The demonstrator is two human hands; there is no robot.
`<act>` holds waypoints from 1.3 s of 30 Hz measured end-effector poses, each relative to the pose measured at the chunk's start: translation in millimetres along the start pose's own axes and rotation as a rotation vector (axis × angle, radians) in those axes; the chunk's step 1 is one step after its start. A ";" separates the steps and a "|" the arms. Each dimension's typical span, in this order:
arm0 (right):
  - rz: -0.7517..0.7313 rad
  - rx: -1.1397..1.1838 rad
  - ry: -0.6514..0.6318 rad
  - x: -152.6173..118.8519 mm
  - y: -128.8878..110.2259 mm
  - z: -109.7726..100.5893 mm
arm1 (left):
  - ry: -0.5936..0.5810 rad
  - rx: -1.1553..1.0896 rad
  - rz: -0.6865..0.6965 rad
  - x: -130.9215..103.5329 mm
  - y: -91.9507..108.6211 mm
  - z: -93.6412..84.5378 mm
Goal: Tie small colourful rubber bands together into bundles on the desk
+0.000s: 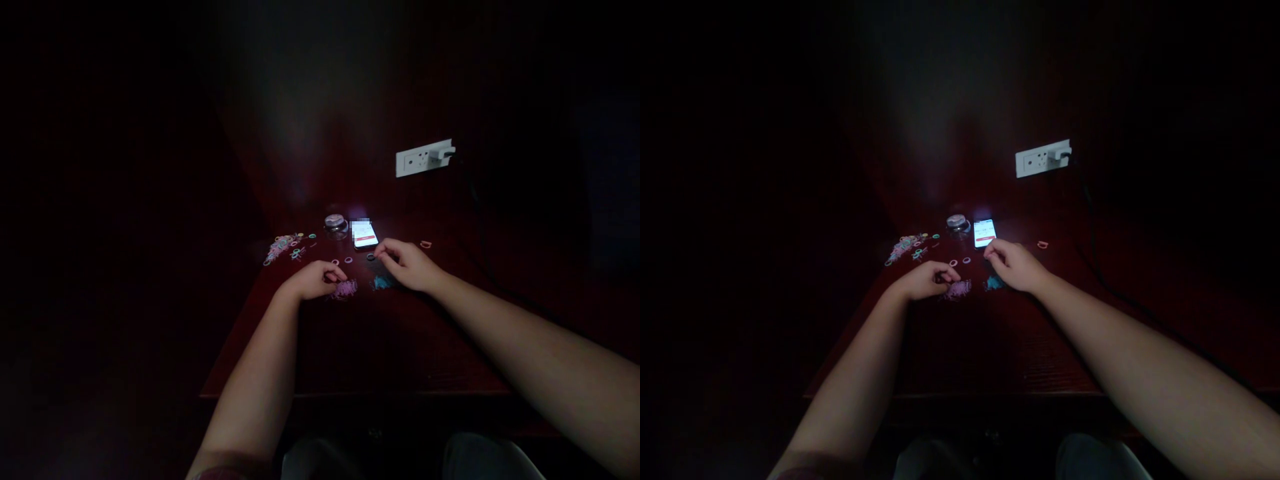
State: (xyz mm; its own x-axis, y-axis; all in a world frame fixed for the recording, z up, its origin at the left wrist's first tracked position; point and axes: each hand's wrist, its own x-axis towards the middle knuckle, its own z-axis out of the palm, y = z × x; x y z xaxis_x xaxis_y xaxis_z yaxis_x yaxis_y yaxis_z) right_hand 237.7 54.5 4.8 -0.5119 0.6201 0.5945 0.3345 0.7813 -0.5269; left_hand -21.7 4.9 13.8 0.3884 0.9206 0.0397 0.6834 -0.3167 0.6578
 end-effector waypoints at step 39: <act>0.104 -0.006 0.398 -1.5 21.7 -6.2 | 0.693 0.488 -0.562 5.5 -81.9 -11.4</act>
State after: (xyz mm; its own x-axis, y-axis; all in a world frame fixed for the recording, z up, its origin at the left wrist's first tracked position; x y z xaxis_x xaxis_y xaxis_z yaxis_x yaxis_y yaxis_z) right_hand 250.6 71.0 -3.7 -0.1300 0.6738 0.7274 0.3734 0.7129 -0.5936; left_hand -82.6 38.5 -31.3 -0.4045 0.8455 0.3486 0.8946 0.2866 0.3429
